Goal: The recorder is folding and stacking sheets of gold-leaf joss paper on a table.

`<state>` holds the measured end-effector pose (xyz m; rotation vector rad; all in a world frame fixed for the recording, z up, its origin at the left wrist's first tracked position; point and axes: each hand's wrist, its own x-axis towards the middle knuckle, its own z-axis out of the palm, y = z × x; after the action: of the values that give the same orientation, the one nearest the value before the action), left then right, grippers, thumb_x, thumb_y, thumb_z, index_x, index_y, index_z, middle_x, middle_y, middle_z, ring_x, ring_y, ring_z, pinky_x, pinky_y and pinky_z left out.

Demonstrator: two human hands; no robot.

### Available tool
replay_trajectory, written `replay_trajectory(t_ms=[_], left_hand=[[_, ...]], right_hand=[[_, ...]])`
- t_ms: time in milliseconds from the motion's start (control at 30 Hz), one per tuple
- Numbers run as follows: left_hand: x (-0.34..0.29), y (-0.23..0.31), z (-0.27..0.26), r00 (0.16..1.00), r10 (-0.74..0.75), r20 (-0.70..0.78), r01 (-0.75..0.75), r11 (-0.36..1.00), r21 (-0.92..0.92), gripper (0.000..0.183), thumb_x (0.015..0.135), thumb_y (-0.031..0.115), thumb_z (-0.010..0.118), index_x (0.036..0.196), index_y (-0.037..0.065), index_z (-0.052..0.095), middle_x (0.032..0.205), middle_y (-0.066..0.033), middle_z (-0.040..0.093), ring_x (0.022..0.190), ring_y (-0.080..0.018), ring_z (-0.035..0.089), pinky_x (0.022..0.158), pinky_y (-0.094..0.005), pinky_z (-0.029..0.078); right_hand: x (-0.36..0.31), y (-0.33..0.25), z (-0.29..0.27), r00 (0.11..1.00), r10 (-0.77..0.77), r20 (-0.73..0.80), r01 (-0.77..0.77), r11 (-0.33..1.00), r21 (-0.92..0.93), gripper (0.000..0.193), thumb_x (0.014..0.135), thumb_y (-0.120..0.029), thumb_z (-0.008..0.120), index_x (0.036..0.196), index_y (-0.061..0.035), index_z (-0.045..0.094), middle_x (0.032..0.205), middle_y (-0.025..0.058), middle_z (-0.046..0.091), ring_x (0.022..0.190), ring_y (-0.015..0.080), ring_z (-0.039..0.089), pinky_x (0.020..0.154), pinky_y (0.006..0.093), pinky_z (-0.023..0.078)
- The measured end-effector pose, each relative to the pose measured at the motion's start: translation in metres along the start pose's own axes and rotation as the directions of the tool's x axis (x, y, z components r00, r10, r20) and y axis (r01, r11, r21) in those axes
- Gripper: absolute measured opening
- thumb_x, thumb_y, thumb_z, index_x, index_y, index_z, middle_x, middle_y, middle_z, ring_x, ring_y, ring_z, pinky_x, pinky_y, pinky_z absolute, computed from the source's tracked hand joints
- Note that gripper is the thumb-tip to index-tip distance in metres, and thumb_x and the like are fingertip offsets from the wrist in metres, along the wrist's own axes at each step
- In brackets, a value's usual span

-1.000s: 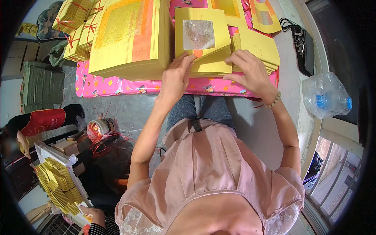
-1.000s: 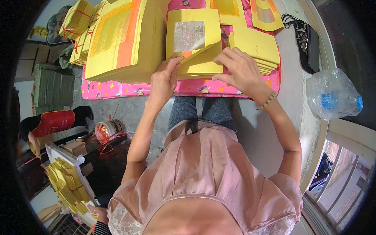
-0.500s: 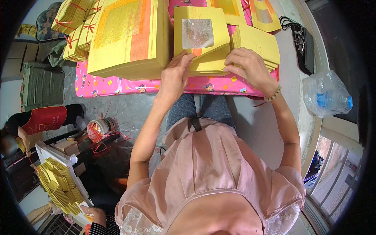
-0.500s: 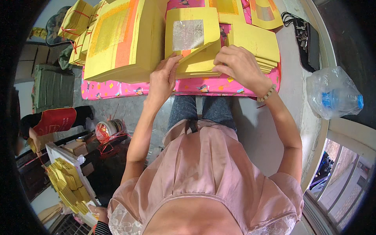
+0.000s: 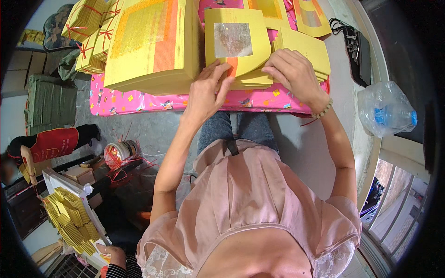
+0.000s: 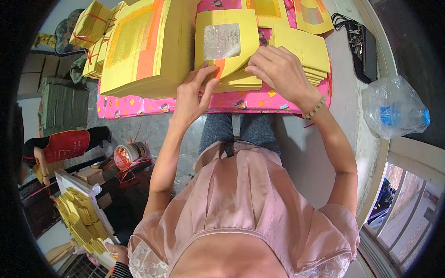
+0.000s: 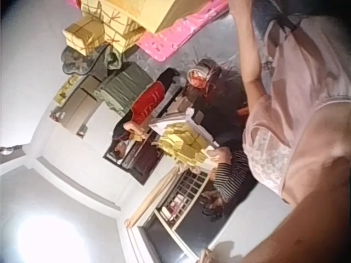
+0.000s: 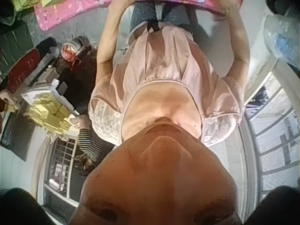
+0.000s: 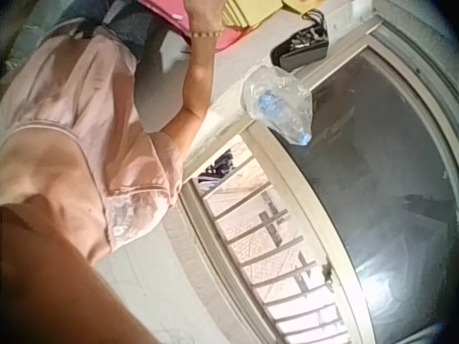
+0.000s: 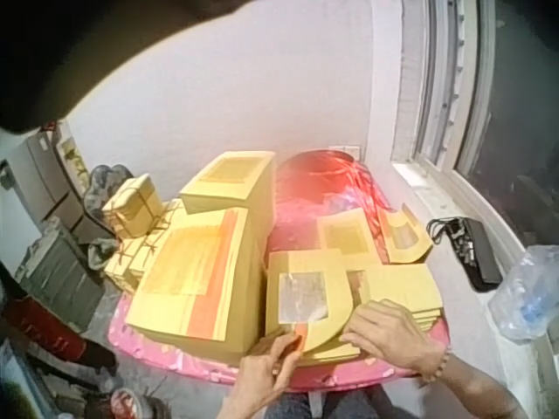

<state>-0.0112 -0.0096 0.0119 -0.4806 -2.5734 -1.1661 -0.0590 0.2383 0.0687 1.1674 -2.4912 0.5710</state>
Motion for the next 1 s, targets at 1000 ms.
replay_trajectory(t_ms=[1000], left_hand=[[0.001, -0.001, 0.004, 0.998, 0.051, -0.035, -0.049, 0.997, 0.058, 0.026, 0.092, 0.015, 0.066, 0.114, 0.002, 0.063, 0.111, -0.0233, 0.067, 0.112, -0.0409, 0.062, 0.091, -0.0461, 0.052]], right_hand=[[-0.004, 0.004, 0.006, 0.997, -0.080, -0.021, 0.080, 0.997, -0.004, 0.019, 0.083, -0.021, 0.074, 0.081, -0.0047, 0.064, 0.079, 0.0054, 0.058, 0.075, 0.0231, 0.058, 0.067, 0.0353, 0.046]])
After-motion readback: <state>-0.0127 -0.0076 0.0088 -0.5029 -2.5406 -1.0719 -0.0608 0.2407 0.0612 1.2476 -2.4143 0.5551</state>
